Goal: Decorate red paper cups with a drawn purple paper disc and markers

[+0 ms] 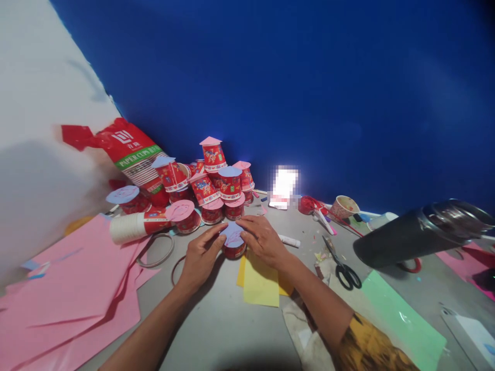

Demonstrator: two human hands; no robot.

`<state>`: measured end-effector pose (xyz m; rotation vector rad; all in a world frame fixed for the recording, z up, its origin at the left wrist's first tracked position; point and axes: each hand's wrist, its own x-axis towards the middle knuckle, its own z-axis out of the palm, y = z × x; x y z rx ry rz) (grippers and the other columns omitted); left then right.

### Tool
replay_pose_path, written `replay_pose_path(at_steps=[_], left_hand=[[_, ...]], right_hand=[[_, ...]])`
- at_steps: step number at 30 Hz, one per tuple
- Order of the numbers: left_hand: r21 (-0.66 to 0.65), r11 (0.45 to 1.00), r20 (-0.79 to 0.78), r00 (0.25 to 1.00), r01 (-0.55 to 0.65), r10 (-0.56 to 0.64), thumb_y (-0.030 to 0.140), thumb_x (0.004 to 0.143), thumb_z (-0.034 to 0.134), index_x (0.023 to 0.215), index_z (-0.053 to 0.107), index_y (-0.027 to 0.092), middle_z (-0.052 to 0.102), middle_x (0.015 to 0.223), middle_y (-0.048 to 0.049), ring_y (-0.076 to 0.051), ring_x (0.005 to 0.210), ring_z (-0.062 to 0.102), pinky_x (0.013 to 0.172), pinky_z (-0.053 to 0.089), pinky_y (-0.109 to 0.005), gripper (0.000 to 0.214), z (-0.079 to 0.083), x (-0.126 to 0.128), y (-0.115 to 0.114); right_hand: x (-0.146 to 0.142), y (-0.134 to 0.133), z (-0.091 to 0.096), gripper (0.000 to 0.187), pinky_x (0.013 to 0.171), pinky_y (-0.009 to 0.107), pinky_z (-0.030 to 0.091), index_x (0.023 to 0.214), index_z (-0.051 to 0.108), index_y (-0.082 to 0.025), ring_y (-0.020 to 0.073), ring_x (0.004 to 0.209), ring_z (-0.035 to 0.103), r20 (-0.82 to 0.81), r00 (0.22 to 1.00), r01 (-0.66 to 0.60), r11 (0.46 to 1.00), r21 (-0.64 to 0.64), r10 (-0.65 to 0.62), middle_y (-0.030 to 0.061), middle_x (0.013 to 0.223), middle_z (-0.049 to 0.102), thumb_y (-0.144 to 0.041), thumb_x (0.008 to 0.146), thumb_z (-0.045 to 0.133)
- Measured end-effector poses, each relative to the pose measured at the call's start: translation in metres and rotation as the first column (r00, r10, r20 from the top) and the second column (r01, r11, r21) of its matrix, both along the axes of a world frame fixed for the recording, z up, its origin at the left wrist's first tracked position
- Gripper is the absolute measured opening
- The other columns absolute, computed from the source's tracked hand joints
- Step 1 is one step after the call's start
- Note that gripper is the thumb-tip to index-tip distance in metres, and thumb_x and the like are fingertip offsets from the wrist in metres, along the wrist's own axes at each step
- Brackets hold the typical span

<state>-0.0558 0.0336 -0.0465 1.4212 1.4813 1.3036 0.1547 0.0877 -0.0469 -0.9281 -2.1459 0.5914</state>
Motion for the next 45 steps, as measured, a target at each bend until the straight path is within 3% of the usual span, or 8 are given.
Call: replay_pose_path(at_steps=[16,27,32,41,45], left_hand=[[0.004,1.000,-0.018,1.000,-0.022,0.022,0.057,0.089,0.071,0.121,0.081,0.020,0.081,0.125,-0.0135,-0.035,0.117,0.075,0.109,0.056,-0.054,0.050,0.0007,0.0019,0.0026],[-0.012,1.000,-0.016,1.000,-0.007,0.007,0.054,0.090,0.069,0.123,0.080,0.018,0.080,0.126,-0.0143,-0.034,0.116,0.075,0.108,0.056,-0.051,0.049,0.0027,0.0037,0.0035],[0.048,0.998,-0.110,0.994,0.033,-0.028,0.052,0.096,0.060,0.130,0.076,0.019,0.076,0.136,-0.0140,-0.032,0.128,0.070,0.115,0.050,-0.049,0.051,0.0043,0.0035,0.0042],[0.070,0.995,-0.172,0.984,0.069,-0.056,0.049,0.099,0.055,0.123,0.078,0.018,0.078,0.128,-0.0142,-0.031,0.120,0.072,0.111,0.053,-0.048,0.046,0.0052,0.0023,0.0087],[0.099,0.991,-0.212,0.975,0.093,-0.070,0.048,0.100,0.054,0.127,0.077,0.018,0.076,0.134,-0.0144,-0.030,0.126,0.069,0.115,0.050,-0.049,0.046,0.0049,0.0026,0.0094]], right_hand=[[-0.0020,-0.0020,-0.0029,0.041,0.118,0.049,0.046,0.147,0.065,-0.022,0.0266,0.134,0.057,0.010,1.000,0.018,1.000,0.016,-0.018,0.0129,0.144,0.068,-0.035,0.108,0.056],[-0.0025,-0.0008,-0.0014,0.041,0.119,0.051,0.045,0.146,0.066,-0.020,0.0274,0.137,0.055,0.092,0.996,0.001,1.000,-0.003,0.000,0.0147,0.146,0.065,-0.036,0.112,0.048],[-0.0038,-0.0004,-0.0047,0.040,0.119,0.049,0.045,0.145,0.065,-0.023,0.0259,0.136,0.056,0.059,0.998,-0.011,1.000,0.000,0.011,0.0121,0.145,0.067,-0.034,0.111,0.048],[-0.0061,-0.0013,-0.0080,0.039,0.119,0.048,0.044,0.144,0.065,-0.019,0.0261,0.135,0.057,0.019,1.000,-0.021,1.000,-0.009,0.021,0.0126,0.144,0.068,-0.032,0.111,0.049],[-0.0063,-0.0017,-0.0061,0.039,0.118,0.047,0.044,0.144,0.065,-0.019,0.0259,0.135,0.058,0.011,1.000,-0.027,0.999,-0.020,0.028,0.0126,0.144,0.068,-0.031,0.111,0.050]])
